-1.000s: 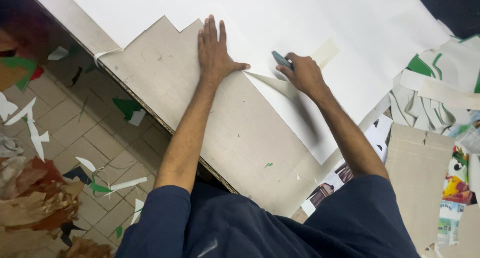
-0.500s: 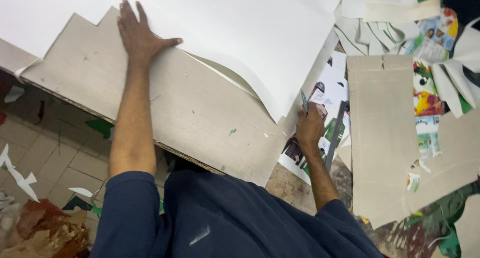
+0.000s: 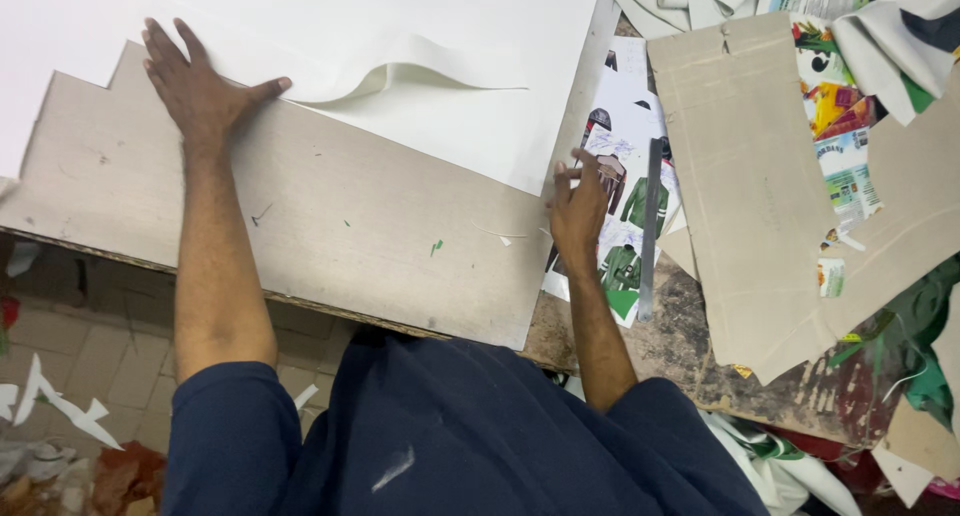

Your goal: The person uses a utility knife to cut a large white sheet of fabric or foam board on a work table, following a cardboard template. The person repeatedly aligns the template, cuts along its edges, and removes the cut pieces.

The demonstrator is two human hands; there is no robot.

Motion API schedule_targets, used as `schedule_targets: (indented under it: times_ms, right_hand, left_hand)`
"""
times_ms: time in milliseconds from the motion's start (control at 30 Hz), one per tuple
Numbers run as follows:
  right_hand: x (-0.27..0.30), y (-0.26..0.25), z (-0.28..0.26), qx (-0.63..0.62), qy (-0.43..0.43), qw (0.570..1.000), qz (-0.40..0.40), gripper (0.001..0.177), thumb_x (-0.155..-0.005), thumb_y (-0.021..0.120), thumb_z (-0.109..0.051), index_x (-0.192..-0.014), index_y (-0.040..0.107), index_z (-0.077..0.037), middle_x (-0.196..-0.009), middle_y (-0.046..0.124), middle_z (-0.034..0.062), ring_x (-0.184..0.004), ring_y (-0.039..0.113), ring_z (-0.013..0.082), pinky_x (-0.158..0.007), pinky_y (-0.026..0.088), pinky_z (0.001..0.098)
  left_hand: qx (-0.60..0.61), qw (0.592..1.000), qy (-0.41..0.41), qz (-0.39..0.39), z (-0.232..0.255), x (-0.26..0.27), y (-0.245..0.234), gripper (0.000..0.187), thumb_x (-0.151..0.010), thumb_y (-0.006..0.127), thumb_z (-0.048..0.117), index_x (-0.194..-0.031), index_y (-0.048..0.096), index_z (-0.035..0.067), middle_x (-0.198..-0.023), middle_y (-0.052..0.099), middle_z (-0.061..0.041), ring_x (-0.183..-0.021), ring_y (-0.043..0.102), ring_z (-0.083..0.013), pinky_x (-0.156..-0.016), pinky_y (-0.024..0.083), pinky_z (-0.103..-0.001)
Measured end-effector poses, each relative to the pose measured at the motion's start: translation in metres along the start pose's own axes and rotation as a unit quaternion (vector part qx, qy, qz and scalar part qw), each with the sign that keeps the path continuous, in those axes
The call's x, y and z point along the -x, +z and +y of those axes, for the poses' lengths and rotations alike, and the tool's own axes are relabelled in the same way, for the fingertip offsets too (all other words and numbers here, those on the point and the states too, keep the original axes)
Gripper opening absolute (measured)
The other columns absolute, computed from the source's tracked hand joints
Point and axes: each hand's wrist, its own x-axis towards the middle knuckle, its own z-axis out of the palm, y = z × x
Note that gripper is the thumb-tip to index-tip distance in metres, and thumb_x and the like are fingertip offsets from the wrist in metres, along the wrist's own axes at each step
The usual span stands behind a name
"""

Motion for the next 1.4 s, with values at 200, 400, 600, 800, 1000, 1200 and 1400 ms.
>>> schedule_targets:
  times_ms: [200, 400, 600, 800, 1000, 1200, 1400]
  right_hand:
    - [-0.069, 0.061, -0.062, -0.077, 0.061, 0.995, 0.014, 0.046, -0.100, 0.062, -0.028, -0.136, 0.044, -0.006, -0.109, 0.066, 0.0158, -0.086, 0.072, 0.0302, -0.069, 0.058, 0.0454]
    - [-0.172, 0.136, -0.071, 0.004, -0.053, 0.995, 0.090, 0.030, -0.106, 0.064, -0.034, -0.122, 0.059, -0.009, -0.112, 0.066, 0.0103, -0.098, 0.072, 0.0263, -0.081, 0.058, 0.0436]
    - [-0.218, 0.226, -0.147, 0.023, -0.116, 0.992, 0.033, 0.048, -0.098, 0.070, -0.037, -0.127, 0.052, -0.003, -0.123, 0.056, 0.0166, -0.095, 0.070, 0.0334, -0.076, 0.058, 0.0487]
    - [-0.297, 0.287, -0.183, 0.072, -0.126, 0.987, 0.074, 0.064, -0.084, 0.081, -0.034, -0.122, 0.048, 0.005, -0.128, 0.047, 0.0275, -0.089, 0.069, 0.0377, -0.064, 0.061, 0.0457]
    - [-0.340, 0.265, -0.165, 0.000, -0.126, 0.983, -0.134, 0.017, -0.099, 0.075, -0.021, -0.102, 0.066, -0.007, -0.110, 0.075, 0.0104, -0.086, 0.073, 0.0201, -0.076, 0.061, 0.0392]
    - [-0.302, 0.195, -0.148, 0.034, -0.229, 0.966, -0.116, 0.016, -0.094, 0.078, -0.013, -0.104, 0.067, -0.007, -0.116, 0.062, 0.0084, -0.084, 0.068, 0.0245, -0.079, 0.058, 0.0391]
    - [-0.334, 0.203, -0.135, 0.091, -0.336, 0.935, -0.071, 0.023, -0.095, 0.080, -0.014, -0.115, 0.071, -0.009, -0.117, 0.063, 0.0108, -0.103, 0.066, 0.0295, -0.084, 0.055, 0.0449]
  left_hand:
    - [-0.005, 1.000, 0.010, -0.001, 0.004, 0.004, -0.003, 0.159, -0.067, 0.065, 0.099, -0.168, -0.001, -0.005, -0.172, -0.009, -0.034, -0.162, -0.011, -0.0433, -0.134, 0.001, -0.059]
    - [0.012, 1.000, 0.022, 0.006, 0.006, 0.007, -0.005, 0.157, -0.067, 0.063, 0.099, -0.165, -0.002, -0.006, -0.169, -0.011, -0.037, -0.159, -0.012, -0.0457, -0.130, -0.001, -0.061]
    - [0.023, 0.999, 0.024, 0.016, 0.012, 0.011, -0.009, 0.155, -0.068, 0.067, 0.093, -0.163, -0.004, -0.006, -0.167, -0.013, -0.037, -0.157, -0.015, -0.0446, -0.128, -0.005, -0.060]
    - [0.028, 0.999, 0.015, 0.008, 0.018, 0.015, -0.017, 0.155, -0.065, 0.069, 0.091, -0.162, -0.004, -0.005, -0.166, -0.015, -0.035, -0.156, -0.017, -0.0433, -0.126, -0.008, -0.060]
    - [0.037, 0.999, 0.013, 0.003, 0.018, 0.014, -0.016, 0.155, -0.065, 0.071, 0.089, -0.163, -0.006, -0.002, -0.167, -0.016, -0.033, -0.156, -0.018, -0.0433, -0.126, -0.008, -0.062]
    - [0.039, 0.999, 0.012, 0.003, 0.016, 0.020, -0.015, 0.154, -0.069, 0.071, 0.091, -0.165, -0.007, -0.001, -0.168, -0.017, -0.033, -0.157, -0.018, -0.0444, -0.128, -0.007, -0.063]
    - [0.026, 1.000, 0.013, 0.003, 0.016, 0.017, -0.015, 0.154, -0.069, 0.071, 0.091, -0.165, -0.009, 0.000, -0.169, -0.017, -0.033, -0.158, -0.017, -0.0435, -0.129, -0.006, -0.063]
